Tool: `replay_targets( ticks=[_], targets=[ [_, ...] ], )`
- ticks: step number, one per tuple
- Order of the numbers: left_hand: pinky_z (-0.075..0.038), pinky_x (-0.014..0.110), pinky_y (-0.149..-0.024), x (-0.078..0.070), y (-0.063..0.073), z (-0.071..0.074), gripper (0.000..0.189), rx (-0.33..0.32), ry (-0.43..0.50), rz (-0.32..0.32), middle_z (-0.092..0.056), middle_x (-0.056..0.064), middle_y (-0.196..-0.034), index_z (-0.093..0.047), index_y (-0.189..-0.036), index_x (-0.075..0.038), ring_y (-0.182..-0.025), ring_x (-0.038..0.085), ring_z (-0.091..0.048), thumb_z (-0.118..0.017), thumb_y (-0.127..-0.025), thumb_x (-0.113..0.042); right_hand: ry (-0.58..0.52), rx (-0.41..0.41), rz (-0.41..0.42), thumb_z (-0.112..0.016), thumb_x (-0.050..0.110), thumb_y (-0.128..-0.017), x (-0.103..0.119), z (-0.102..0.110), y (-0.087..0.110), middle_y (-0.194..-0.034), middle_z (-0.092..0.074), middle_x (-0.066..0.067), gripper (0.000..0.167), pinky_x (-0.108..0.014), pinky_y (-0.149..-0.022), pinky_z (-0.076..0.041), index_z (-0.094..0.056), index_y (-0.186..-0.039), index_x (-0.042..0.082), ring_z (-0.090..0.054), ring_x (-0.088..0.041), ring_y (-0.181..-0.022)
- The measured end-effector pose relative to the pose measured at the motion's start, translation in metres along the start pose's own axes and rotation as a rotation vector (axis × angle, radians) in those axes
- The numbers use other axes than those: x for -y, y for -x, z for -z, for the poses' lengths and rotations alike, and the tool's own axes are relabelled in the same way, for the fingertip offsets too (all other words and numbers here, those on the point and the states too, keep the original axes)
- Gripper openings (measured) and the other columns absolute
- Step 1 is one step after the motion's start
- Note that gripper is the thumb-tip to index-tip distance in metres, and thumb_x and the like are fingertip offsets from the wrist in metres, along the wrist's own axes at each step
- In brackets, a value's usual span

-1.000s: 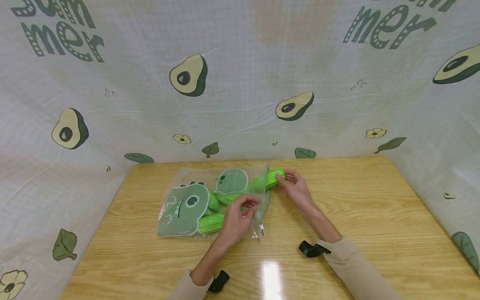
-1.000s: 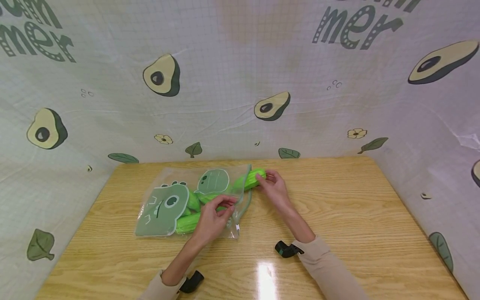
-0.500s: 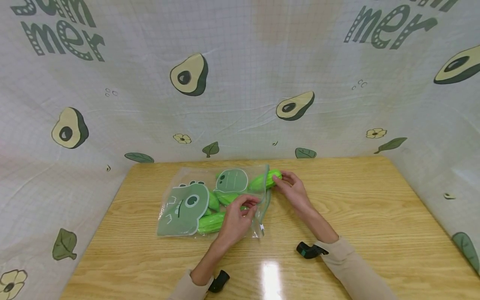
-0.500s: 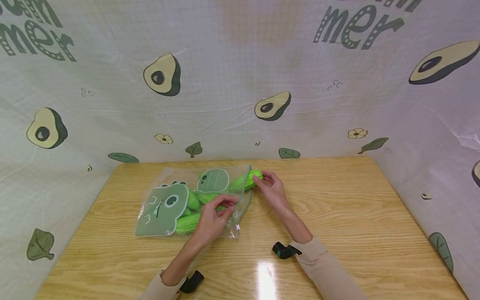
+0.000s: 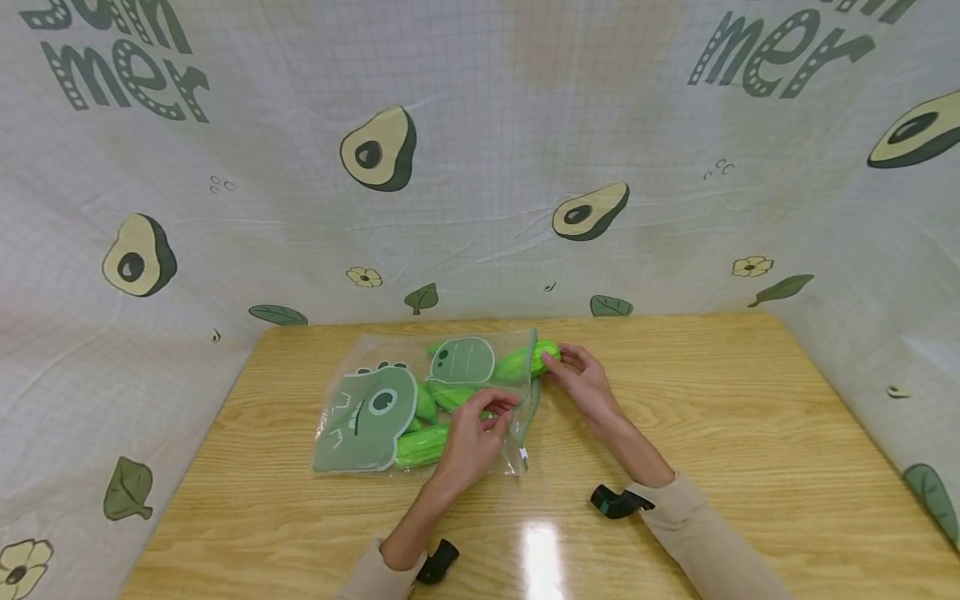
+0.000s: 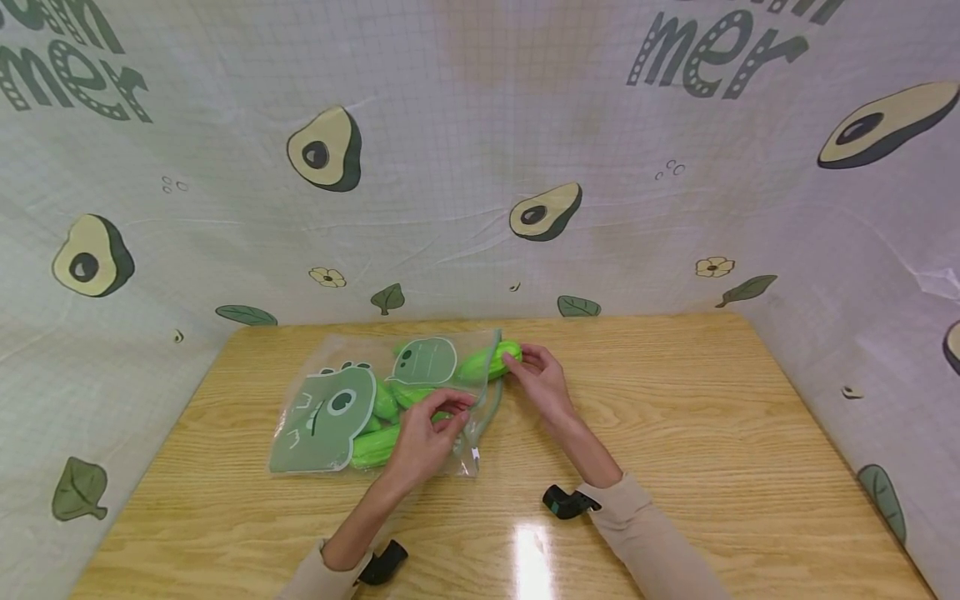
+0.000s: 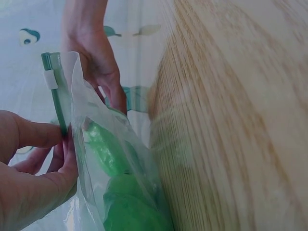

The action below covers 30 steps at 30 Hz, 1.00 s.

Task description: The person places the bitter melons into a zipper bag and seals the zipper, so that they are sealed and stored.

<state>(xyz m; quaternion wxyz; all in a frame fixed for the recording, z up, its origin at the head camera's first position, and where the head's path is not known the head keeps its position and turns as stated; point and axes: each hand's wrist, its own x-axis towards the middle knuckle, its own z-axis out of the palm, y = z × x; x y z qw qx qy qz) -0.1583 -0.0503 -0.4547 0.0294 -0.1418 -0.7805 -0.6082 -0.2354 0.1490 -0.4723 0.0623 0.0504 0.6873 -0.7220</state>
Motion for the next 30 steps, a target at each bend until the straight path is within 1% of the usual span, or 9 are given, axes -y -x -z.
replay_targets(
  ticks=[8,12,16,19,22,26,30],
  targets=[
    [-0.060,0.029,-0.084,-0.001,-0.001,0.002,0.019,0.011,-0.016,0.006,-0.070,0.010,-0.106,-0.070,-0.110,0.000,-0.099,0.024,-0.065,-0.063,-0.095,0.009,0.006,-0.003,-0.019,-0.068,0.025,-0.101,0.000,-0.002,-0.001,-0.144,-0.047,-0.022,0.061,-0.036,-0.108,-0.049,-0.042,-0.149,-0.004,-0.055,-0.028,-0.126],
    [-0.059,0.029,-0.084,-0.001,-0.001,0.003,0.019,0.016,-0.021,0.016,-0.070,0.009,-0.106,-0.071,-0.110,-0.001,-0.099,0.023,-0.064,-0.062,-0.096,0.009,0.025,-0.002,-0.017,-0.069,0.026,-0.100,0.001,-0.003,0.000,-0.143,-0.051,-0.022,0.060,-0.037,-0.108,-0.049,-0.045,-0.146,-0.004,-0.059,-0.024,-0.121],
    [-0.059,0.031,-0.086,-0.001,-0.002,0.003,0.020,0.022,-0.014,0.016,-0.070,0.008,-0.107,-0.071,-0.110,-0.002,-0.100,0.023,-0.065,-0.062,-0.096,0.008,0.032,-0.003,-0.003,-0.070,0.024,-0.100,0.001,-0.004,0.001,-0.137,-0.057,-0.020,0.055,-0.034,-0.105,-0.051,-0.049,-0.143,-0.004,-0.063,-0.016,-0.112],
    [-0.059,0.032,-0.087,0.000,-0.002,0.003,0.019,0.025,-0.014,0.006,-0.070,0.008,-0.108,-0.071,-0.110,-0.002,-0.100,0.024,-0.065,-0.062,-0.096,0.008,0.017,0.000,0.010,-0.070,0.021,-0.100,-0.001,-0.005,0.001,-0.133,-0.059,-0.019,0.052,-0.031,-0.103,-0.052,-0.050,-0.141,-0.004,-0.064,-0.013,-0.108],
    [-0.059,0.032,-0.087,0.000,-0.002,0.004,0.019,0.026,-0.015,0.007,-0.070,0.007,-0.108,-0.071,-0.110,-0.003,-0.100,0.023,-0.065,-0.063,-0.096,0.007,0.005,0.005,0.022,-0.070,0.021,-0.099,-0.003,-0.007,0.001,-0.133,-0.059,-0.019,0.051,-0.026,-0.100,-0.053,-0.051,-0.140,-0.004,-0.064,-0.012,-0.108],
    [-0.059,0.030,-0.086,0.000,-0.003,0.004,0.020,0.028,-0.015,0.012,-0.070,0.006,-0.108,-0.071,-0.111,-0.004,-0.100,0.022,-0.065,-0.063,-0.096,0.007,0.017,-0.011,0.027,-0.072,0.020,-0.098,-0.004,-0.010,0.001,-0.134,-0.060,-0.019,0.050,-0.020,-0.094,-0.053,-0.053,-0.138,-0.002,-0.063,-0.010,-0.108],
    [-0.059,0.031,-0.086,0.000,-0.003,0.004,0.021,0.032,-0.016,0.006,-0.070,0.007,-0.108,-0.071,-0.111,-0.004,-0.100,0.022,-0.064,-0.062,-0.096,0.008,0.022,-0.025,0.027,-0.071,0.016,-0.098,-0.004,-0.013,0.002,-0.135,-0.060,-0.021,0.048,-0.018,-0.092,-0.053,-0.054,-0.138,-0.003,-0.062,-0.010,-0.107]
  ],
)
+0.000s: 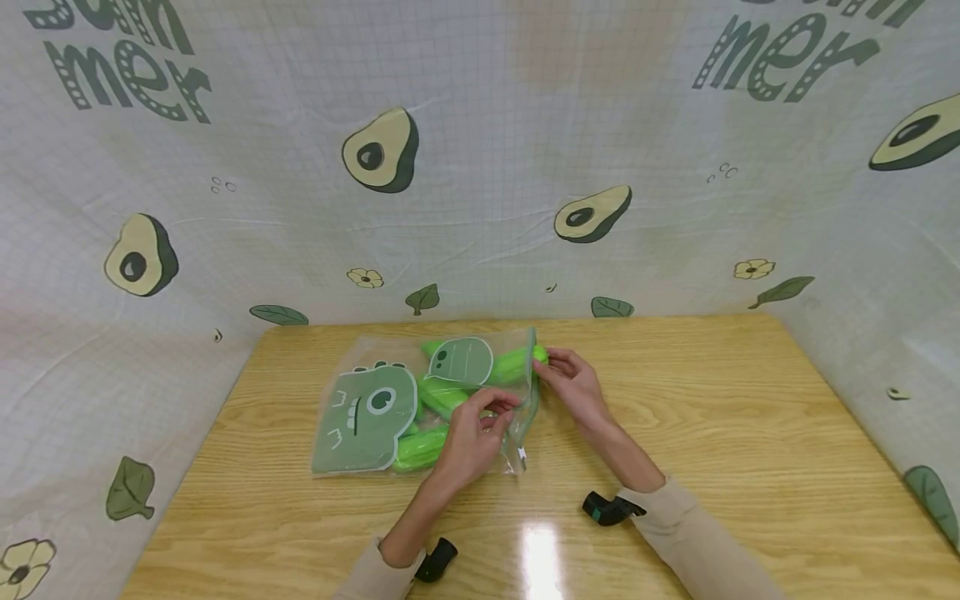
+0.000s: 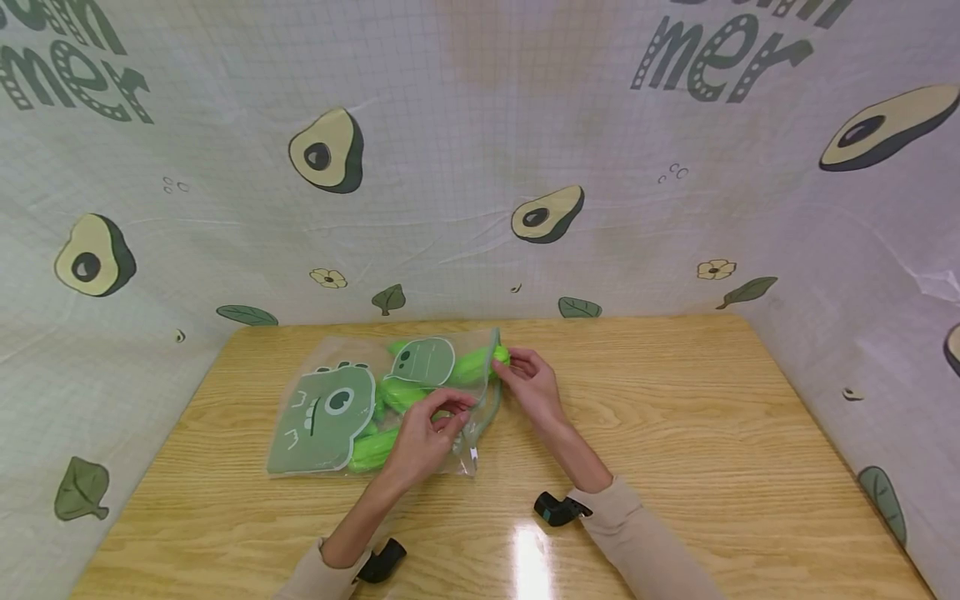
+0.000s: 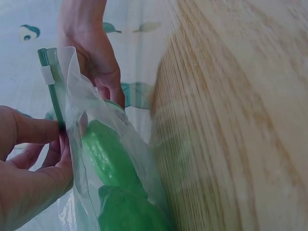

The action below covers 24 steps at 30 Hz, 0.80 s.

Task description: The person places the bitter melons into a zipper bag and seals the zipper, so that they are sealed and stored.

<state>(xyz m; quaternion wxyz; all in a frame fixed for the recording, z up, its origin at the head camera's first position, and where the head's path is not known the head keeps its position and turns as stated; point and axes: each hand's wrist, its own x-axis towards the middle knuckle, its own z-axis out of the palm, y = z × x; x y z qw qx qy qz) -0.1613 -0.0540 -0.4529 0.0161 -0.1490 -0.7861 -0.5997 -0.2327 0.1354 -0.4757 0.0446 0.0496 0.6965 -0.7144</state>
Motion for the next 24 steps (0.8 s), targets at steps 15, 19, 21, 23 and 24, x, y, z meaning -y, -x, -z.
replay_targets(
  ticks=[15,19,21,23,24],
  targets=[
    [-0.058,0.030,-0.086,-0.0025,0.0009,-0.0005,0.020,0.006,-0.006,-0.004,-0.069,0.008,-0.108,-0.071,-0.111,-0.003,-0.100,0.023,-0.064,-0.062,-0.096,0.008,-0.007,-0.006,0.049,-0.066,0.005,-0.098,-0.0008,-0.0068,0.0026,-0.131,-0.062,-0.023,0.041,-0.015,-0.088,-0.052,-0.055,-0.136,-0.007,-0.061,-0.012,-0.107],
    [-0.058,0.029,-0.086,-0.0019,0.0005,-0.0006,0.021,0.007,-0.008,-0.008,-0.069,0.009,-0.108,-0.071,-0.111,-0.002,-0.100,0.023,-0.064,-0.061,-0.096,0.008,-0.009,-0.004,0.058,-0.065,0.003,-0.098,-0.0003,-0.0086,0.0028,-0.132,-0.061,-0.025,0.039,-0.015,-0.089,-0.052,-0.056,-0.135,-0.007,-0.061,-0.013,-0.109],
    [-0.058,0.029,-0.086,-0.0016,0.0005,-0.0007,0.021,0.008,-0.009,-0.009,-0.069,0.009,-0.107,-0.072,-0.111,-0.002,-0.100,0.023,-0.065,-0.061,-0.096,0.008,-0.003,0.002,0.058,-0.065,0.003,-0.099,-0.0005,-0.0091,0.0030,-0.134,-0.061,-0.026,0.040,-0.015,-0.089,-0.052,-0.056,-0.136,-0.007,-0.061,-0.016,-0.111],
    [-0.058,0.029,-0.086,-0.0012,0.0003,-0.0007,0.021,0.008,-0.011,-0.011,-0.069,0.008,-0.107,-0.072,-0.111,-0.003,-0.100,0.023,-0.065,-0.061,-0.096,0.008,0.003,0.008,0.052,-0.065,0.004,-0.099,-0.0005,-0.0094,0.0031,-0.135,-0.060,-0.026,0.040,-0.015,-0.090,-0.052,-0.055,-0.137,-0.006,-0.061,-0.019,-0.115],
    [-0.059,0.030,-0.086,-0.0010,0.0003,-0.0007,0.021,0.008,-0.011,-0.012,-0.069,0.008,-0.107,-0.072,-0.110,-0.003,-0.100,0.023,-0.065,-0.061,-0.096,0.008,0.004,0.011,0.048,-0.065,0.004,-0.099,-0.0007,-0.0096,0.0031,-0.136,-0.059,-0.026,0.041,-0.015,-0.090,-0.052,-0.054,-0.138,-0.006,-0.061,-0.020,-0.117]
  ],
)
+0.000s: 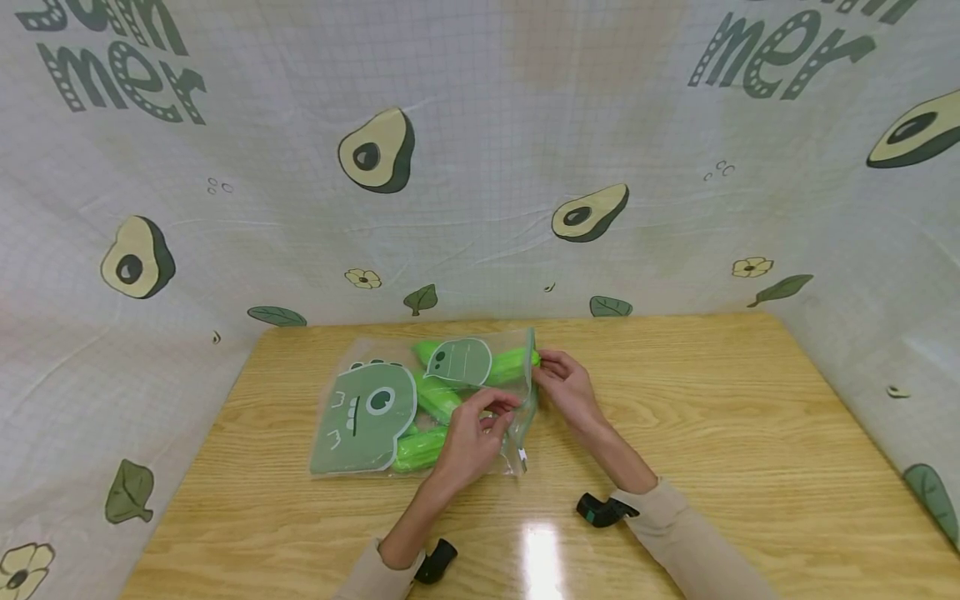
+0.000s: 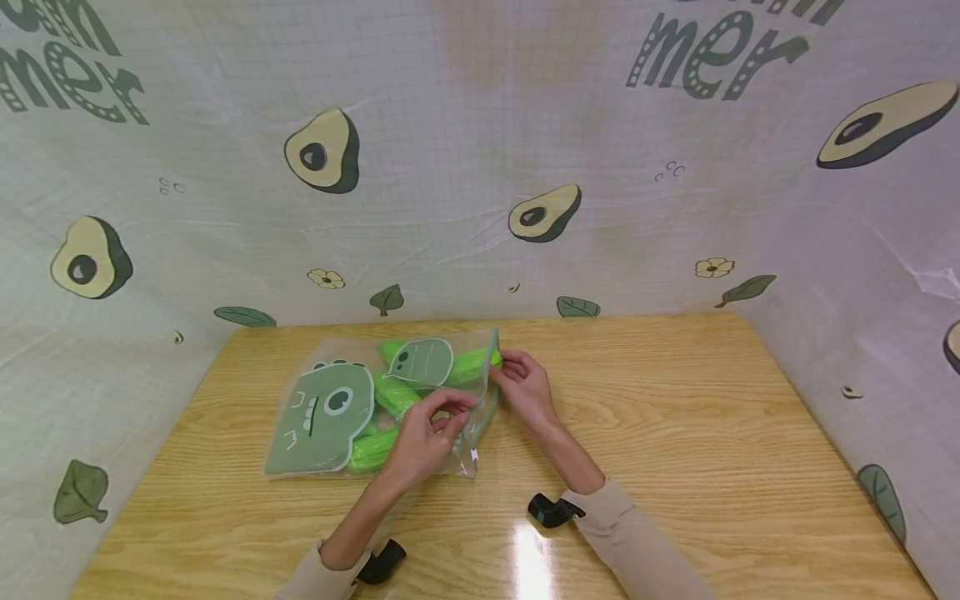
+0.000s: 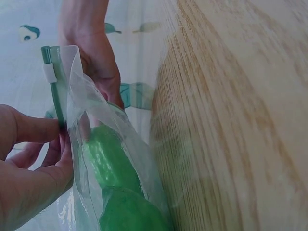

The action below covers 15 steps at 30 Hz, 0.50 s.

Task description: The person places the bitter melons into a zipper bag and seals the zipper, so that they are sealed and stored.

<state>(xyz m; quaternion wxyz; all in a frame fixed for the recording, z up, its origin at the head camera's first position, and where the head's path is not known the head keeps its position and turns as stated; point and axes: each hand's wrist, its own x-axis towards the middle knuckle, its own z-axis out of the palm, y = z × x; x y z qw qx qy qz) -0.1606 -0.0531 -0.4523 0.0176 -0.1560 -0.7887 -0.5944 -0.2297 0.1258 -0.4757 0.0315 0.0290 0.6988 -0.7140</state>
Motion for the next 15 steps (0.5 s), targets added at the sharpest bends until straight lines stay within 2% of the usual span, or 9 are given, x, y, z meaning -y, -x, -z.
replay_targets(
  ticks=[7,15],
  targets=[
    [-0.059,0.032,-0.086,0.0011,0.0003,0.0003,0.020,0.001,0.002,-0.009,-0.069,0.010,-0.107,-0.072,-0.110,-0.002,-0.099,0.023,-0.065,-0.061,-0.096,0.008,0.008,0.007,-0.005,-0.065,0.006,-0.099,-0.0011,-0.0012,0.0000,-0.138,-0.057,-0.026,0.043,-0.016,-0.092,-0.051,-0.053,-0.139,-0.006,-0.058,-0.031,-0.125],
    [-0.059,0.032,-0.085,0.0004,0.0003,0.0003,0.020,0.008,0.012,-0.002,-0.069,0.012,-0.108,-0.071,-0.110,-0.001,-0.099,0.023,-0.065,-0.061,-0.096,0.008,-0.020,0.007,-0.001,-0.064,0.005,-0.100,-0.0032,-0.0044,-0.0028,-0.138,-0.056,-0.027,0.043,-0.016,-0.093,-0.050,-0.052,-0.140,-0.007,-0.055,-0.033,-0.129]
  ],
)
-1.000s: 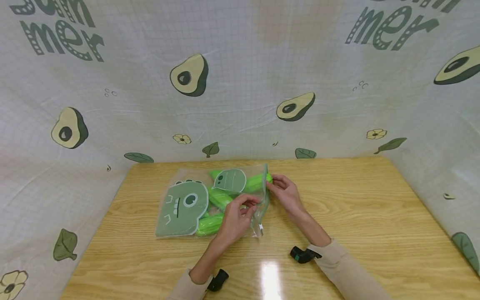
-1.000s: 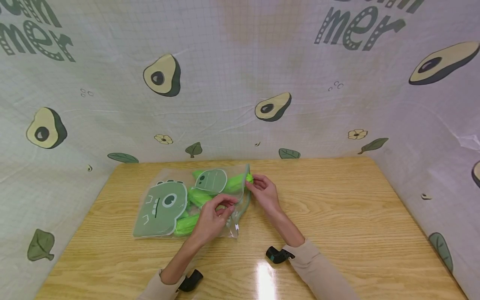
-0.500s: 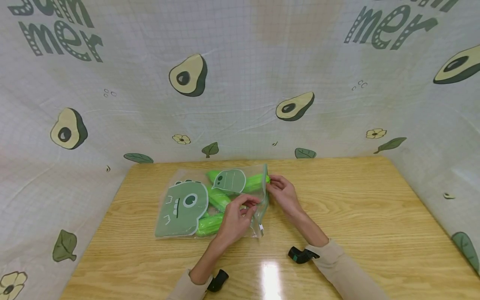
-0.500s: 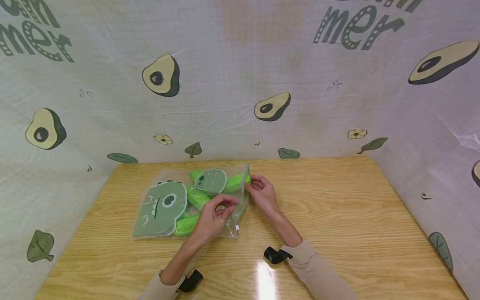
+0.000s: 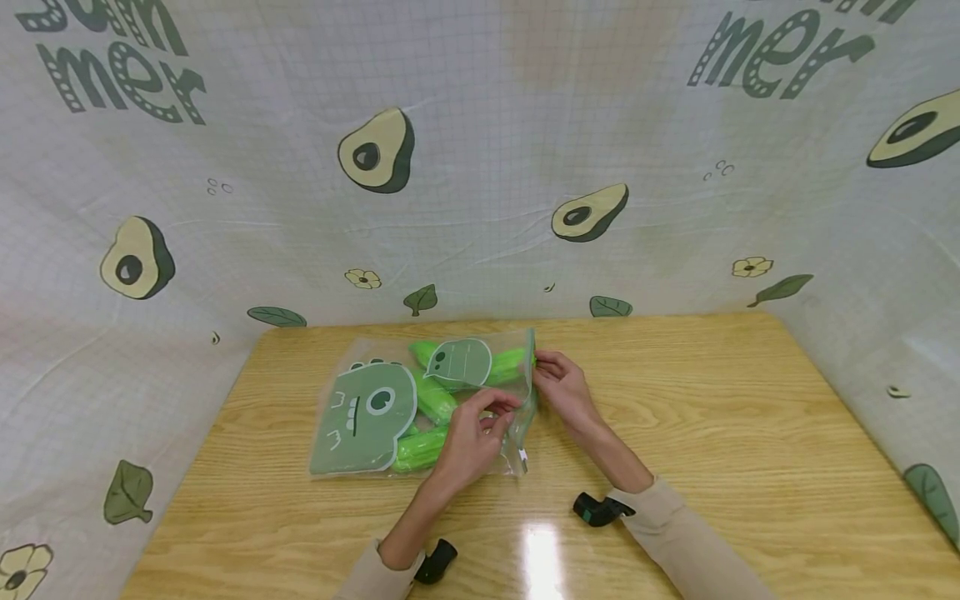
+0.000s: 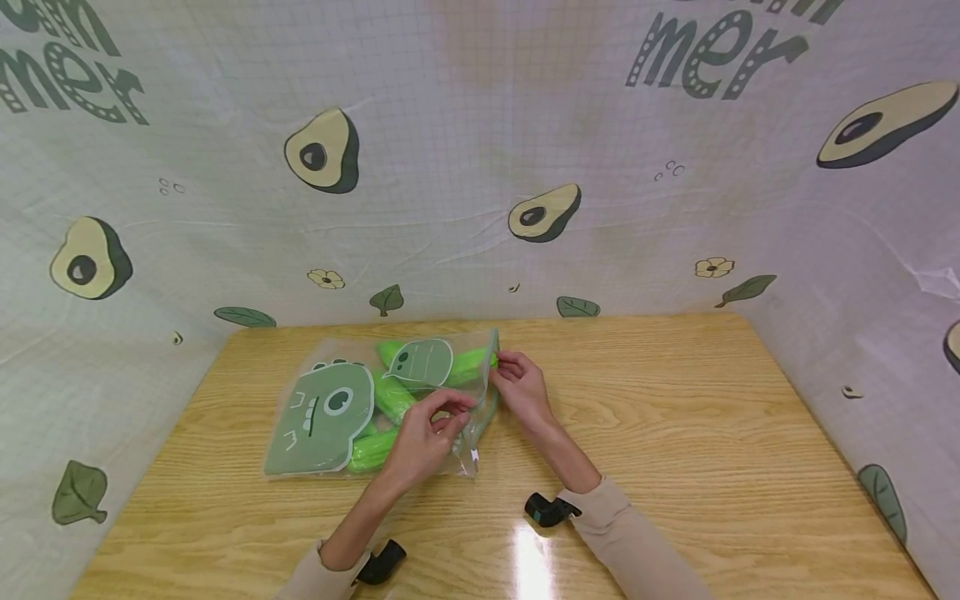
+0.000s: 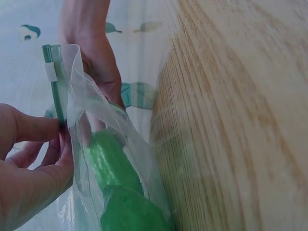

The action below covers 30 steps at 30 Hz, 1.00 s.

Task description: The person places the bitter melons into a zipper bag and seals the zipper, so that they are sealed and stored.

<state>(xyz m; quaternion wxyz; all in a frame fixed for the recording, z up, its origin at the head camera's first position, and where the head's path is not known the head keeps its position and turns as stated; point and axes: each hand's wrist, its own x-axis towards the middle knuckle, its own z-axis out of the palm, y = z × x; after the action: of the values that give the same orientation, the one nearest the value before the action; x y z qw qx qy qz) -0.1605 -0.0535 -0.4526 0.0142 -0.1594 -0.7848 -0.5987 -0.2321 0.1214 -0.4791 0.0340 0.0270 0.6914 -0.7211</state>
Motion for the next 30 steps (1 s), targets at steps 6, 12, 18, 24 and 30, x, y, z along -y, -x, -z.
replay_targets(
  ticks=[6,12,18,24,30],
  targets=[
    [-0.059,0.033,-0.086,0.001,0.000,0.000,0.020,0.001,0.000,-0.009,-0.070,0.010,-0.107,-0.071,-0.110,-0.002,-0.099,0.024,-0.065,-0.061,-0.096,0.009,0.008,0.001,0.000,-0.065,0.007,-0.100,0.000,-0.001,0.000,-0.138,-0.056,-0.027,0.044,-0.016,-0.093,-0.050,-0.051,-0.139,-0.008,-0.055,-0.033,-0.128],
    [-0.059,0.034,-0.086,0.002,0.000,0.000,0.020,0.003,0.004,-0.007,-0.070,0.009,-0.107,-0.072,-0.110,-0.003,-0.099,0.024,-0.065,-0.061,-0.096,0.008,0.017,0.011,0.003,-0.067,0.009,-0.099,0.000,-0.002,0.001,-0.137,-0.057,-0.027,0.045,-0.015,-0.091,-0.050,-0.052,-0.138,-0.008,-0.056,-0.032,-0.126],
    [-0.059,0.034,-0.085,0.003,0.000,0.000,0.021,0.004,-0.005,-0.011,-0.070,0.009,-0.106,-0.072,-0.109,-0.004,-0.099,0.023,-0.065,-0.061,-0.096,0.008,0.021,0.019,0.008,-0.071,0.011,-0.097,0.000,-0.004,0.000,-0.134,-0.060,-0.024,0.044,-0.016,-0.090,-0.051,-0.055,-0.134,-0.006,-0.058,-0.028,-0.122],
    [-0.059,0.034,-0.085,0.003,-0.001,0.001,0.020,0.008,0.002,-0.019,-0.070,0.009,-0.105,-0.072,-0.109,-0.004,-0.098,0.023,-0.066,-0.062,-0.096,0.009,0.032,0.011,0.005,-0.072,0.012,-0.096,0.000,-0.008,0.001,-0.133,-0.062,-0.023,0.042,-0.017,-0.090,-0.050,-0.058,-0.132,-0.005,-0.058,-0.026,-0.120],
    [-0.059,0.032,-0.084,0.002,-0.001,0.002,0.019,0.018,0.005,-0.029,-0.070,0.010,-0.105,-0.072,-0.108,-0.003,-0.099,0.023,-0.066,-0.062,-0.096,0.009,0.032,0.005,0.011,-0.072,0.012,-0.096,-0.002,-0.010,0.001,-0.129,-0.063,-0.023,0.040,-0.017,-0.088,-0.051,-0.058,-0.130,-0.005,-0.060,-0.024,-0.116]
  ],
)
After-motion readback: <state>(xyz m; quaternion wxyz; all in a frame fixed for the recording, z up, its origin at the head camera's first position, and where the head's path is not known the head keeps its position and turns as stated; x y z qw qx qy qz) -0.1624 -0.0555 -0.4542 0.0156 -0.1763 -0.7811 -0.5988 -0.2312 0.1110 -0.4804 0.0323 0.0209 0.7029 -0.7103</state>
